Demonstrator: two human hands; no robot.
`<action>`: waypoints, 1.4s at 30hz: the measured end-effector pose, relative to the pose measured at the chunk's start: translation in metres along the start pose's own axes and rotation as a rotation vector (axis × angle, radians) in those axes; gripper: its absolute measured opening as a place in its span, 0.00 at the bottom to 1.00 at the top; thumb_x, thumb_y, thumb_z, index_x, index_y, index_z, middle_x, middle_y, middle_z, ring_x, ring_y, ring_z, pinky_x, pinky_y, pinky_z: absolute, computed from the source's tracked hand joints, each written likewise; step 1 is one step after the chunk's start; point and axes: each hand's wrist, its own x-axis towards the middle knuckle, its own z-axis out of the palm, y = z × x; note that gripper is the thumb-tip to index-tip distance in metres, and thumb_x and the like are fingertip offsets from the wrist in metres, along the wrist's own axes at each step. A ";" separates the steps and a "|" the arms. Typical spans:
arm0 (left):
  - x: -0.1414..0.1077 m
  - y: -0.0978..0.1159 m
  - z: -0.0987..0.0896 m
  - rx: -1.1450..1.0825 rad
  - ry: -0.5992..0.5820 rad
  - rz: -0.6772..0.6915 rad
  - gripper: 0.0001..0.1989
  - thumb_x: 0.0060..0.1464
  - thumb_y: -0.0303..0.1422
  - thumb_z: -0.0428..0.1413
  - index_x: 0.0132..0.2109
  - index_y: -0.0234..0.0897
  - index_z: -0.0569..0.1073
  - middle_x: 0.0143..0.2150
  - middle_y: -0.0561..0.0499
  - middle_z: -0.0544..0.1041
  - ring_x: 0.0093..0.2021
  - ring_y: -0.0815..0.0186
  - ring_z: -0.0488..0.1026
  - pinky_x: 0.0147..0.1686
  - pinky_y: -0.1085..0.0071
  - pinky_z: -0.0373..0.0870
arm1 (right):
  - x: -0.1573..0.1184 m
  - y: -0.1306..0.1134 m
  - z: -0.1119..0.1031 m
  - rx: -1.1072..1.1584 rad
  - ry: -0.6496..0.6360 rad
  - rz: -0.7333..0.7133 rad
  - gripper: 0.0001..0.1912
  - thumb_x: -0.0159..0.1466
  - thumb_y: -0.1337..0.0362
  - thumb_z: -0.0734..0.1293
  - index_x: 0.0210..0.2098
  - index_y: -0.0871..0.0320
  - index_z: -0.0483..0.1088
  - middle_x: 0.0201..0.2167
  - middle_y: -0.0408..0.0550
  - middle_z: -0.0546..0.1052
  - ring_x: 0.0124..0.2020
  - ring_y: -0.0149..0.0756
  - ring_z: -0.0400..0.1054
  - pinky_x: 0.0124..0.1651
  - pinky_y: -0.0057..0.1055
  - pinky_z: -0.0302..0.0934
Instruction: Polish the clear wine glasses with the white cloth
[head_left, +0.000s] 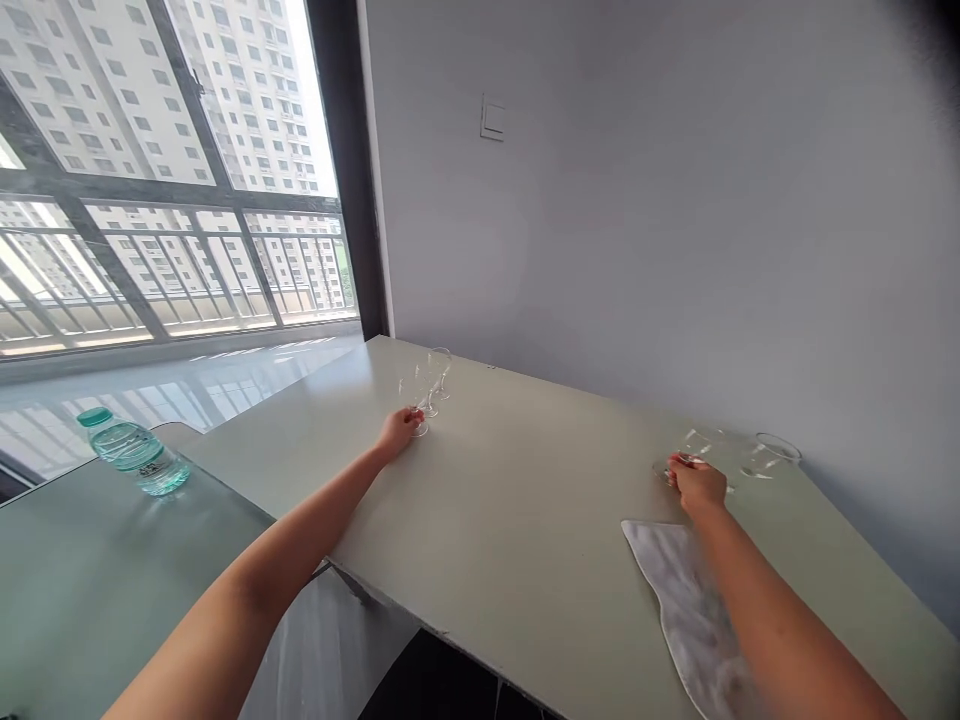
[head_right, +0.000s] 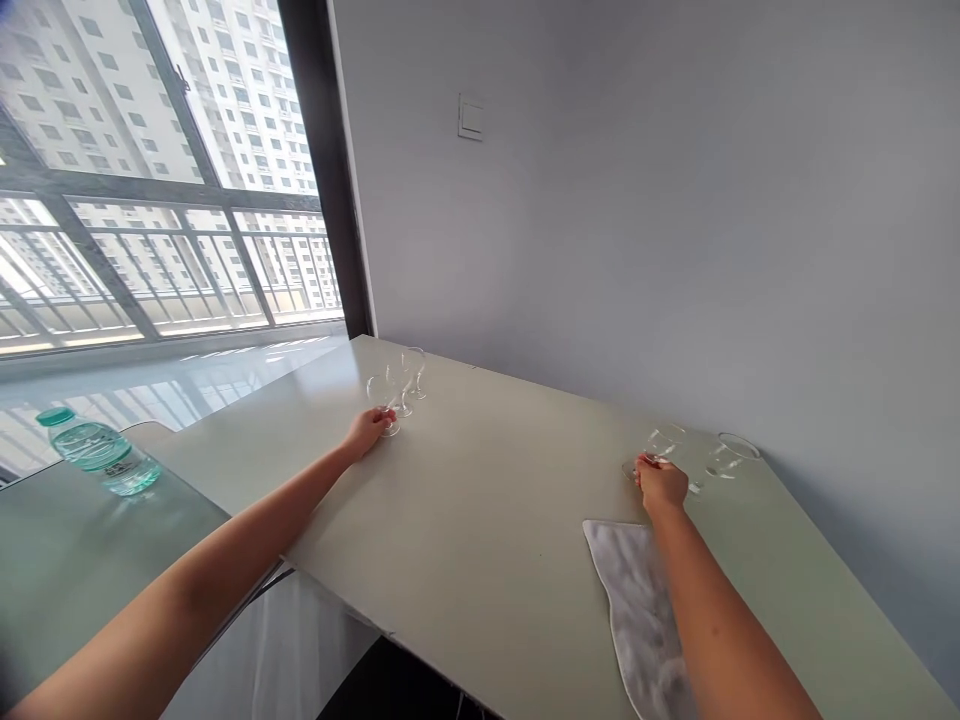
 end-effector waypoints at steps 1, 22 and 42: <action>-0.002 0.003 -0.001 0.003 0.031 0.001 0.08 0.38 0.24 0.53 0.30 0.35 0.73 0.30 0.52 0.74 0.30 0.67 0.69 0.34 0.73 0.62 | -0.008 -0.004 0.003 0.012 -0.002 0.007 0.12 0.45 0.60 0.66 0.26 0.61 0.65 0.20 0.46 0.69 0.16 0.28 0.60 0.16 0.26 0.56; -0.129 0.045 0.063 -0.337 -0.391 0.052 0.19 0.46 0.43 0.54 0.39 0.33 0.72 0.28 0.51 0.73 0.27 0.71 0.65 0.27 0.75 0.58 | -0.261 -0.123 0.114 -0.202 -0.775 -0.552 0.12 0.53 0.71 0.59 0.32 0.58 0.73 0.31 0.48 0.72 0.28 0.32 0.67 0.34 0.30 0.62; -0.047 0.004 -0.029 0.051 -0.098 0.038 0.20 0.37 0.46 0.54 0.32 0.34 0.74 0.25 0.52 0.73 0.24 0.69 0.63 0.25 0.74 0.56 | -0.055 0.003 -0.087 -0.298 -0.019 -0.044 0.12 0.46 0.63 0.64 0.29 0.61 0.73 0.23 0.47 0.74 0.23 0.35 0.67 0.29 0.30 0.58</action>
